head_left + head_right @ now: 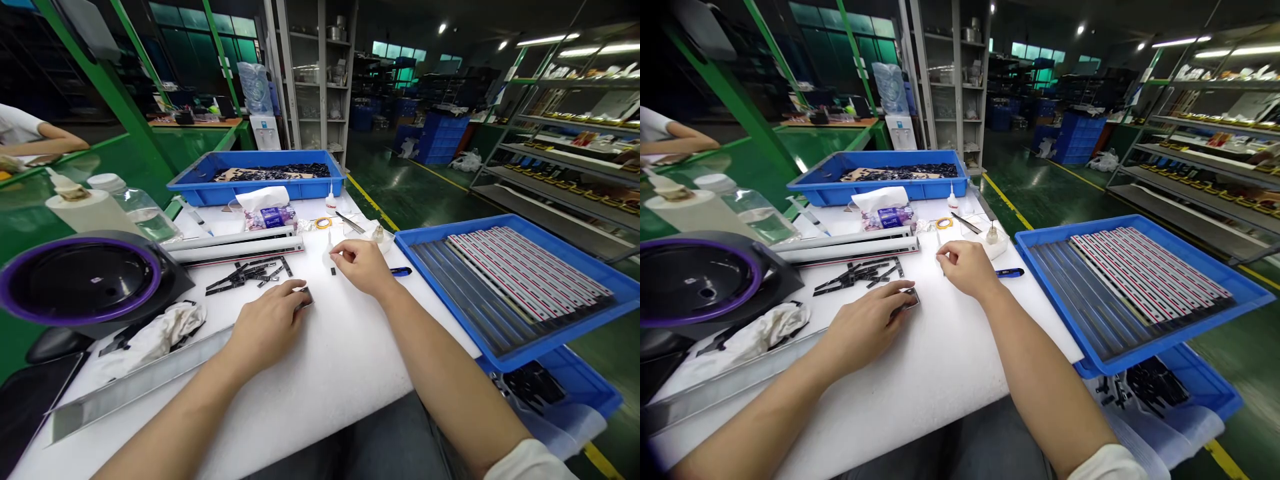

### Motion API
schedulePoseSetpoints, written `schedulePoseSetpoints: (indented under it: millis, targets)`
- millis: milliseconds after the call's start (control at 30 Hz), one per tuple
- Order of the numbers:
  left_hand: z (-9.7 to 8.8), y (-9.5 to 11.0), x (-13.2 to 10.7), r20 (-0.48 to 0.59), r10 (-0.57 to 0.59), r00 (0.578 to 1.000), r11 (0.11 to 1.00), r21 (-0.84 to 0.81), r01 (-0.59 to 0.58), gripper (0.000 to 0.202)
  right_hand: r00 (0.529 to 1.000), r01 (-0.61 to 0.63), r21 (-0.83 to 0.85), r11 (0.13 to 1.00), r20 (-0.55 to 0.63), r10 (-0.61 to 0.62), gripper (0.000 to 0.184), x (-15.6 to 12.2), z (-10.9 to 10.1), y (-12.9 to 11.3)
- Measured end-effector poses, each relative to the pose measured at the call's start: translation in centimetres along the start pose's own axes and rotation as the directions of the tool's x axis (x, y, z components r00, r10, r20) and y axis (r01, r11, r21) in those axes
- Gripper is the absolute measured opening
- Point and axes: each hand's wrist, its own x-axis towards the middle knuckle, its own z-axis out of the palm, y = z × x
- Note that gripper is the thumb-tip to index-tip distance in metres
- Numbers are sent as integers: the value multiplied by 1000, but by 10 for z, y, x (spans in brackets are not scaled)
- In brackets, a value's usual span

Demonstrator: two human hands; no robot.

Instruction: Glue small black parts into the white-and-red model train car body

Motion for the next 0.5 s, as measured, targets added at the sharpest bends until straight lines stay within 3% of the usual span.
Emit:
schedulePoseSetpoints:
  millis: [300,500]
  targets:
    - [-1,-2,0,39,-13,999,999,-39,14,38,994,-82,-63,995,74,87,13,0,0,0]
    - [-1,5,-6,-8,2,1000,1000,-23,-2,37,974,-98,-272,957,173,149,19,-2,-2,5]
